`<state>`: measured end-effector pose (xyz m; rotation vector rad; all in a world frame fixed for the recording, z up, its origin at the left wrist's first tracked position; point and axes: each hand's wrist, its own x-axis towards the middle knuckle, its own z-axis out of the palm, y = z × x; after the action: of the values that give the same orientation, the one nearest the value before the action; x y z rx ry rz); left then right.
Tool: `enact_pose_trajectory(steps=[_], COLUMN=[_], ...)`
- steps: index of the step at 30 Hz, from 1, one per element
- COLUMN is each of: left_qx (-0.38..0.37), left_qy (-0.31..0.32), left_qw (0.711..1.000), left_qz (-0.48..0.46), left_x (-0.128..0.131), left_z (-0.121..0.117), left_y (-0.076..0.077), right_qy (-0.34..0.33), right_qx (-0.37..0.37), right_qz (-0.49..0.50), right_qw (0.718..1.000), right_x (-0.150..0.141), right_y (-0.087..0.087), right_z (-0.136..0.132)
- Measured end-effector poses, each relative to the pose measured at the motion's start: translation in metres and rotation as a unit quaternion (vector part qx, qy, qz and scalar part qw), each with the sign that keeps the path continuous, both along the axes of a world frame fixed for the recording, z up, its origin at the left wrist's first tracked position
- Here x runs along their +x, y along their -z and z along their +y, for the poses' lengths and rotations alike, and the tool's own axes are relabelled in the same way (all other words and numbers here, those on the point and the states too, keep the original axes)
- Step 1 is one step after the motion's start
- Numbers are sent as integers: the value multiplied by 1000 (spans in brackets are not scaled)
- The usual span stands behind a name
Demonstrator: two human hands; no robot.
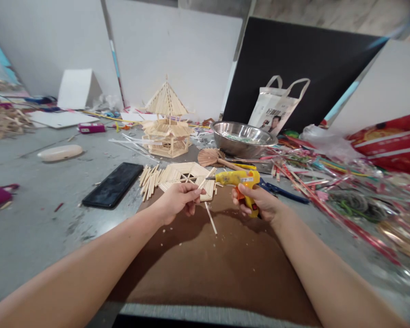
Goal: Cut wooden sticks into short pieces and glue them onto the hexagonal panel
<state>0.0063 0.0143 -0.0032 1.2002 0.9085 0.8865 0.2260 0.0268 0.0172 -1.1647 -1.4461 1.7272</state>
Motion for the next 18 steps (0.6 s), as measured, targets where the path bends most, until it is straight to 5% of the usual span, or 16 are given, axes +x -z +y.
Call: enact_pose_trajectory(steps=[18], left_qx=[-8], left_qy=[2], left_qw=[1000], left_qz=[-15], left_x=[0], left_z=[0], left_y=[-3], right_qy=[45], right_qx=[5], right_qz=[117], right_qw=[992], right_x=[8], right_y=[4], right_z=[8])
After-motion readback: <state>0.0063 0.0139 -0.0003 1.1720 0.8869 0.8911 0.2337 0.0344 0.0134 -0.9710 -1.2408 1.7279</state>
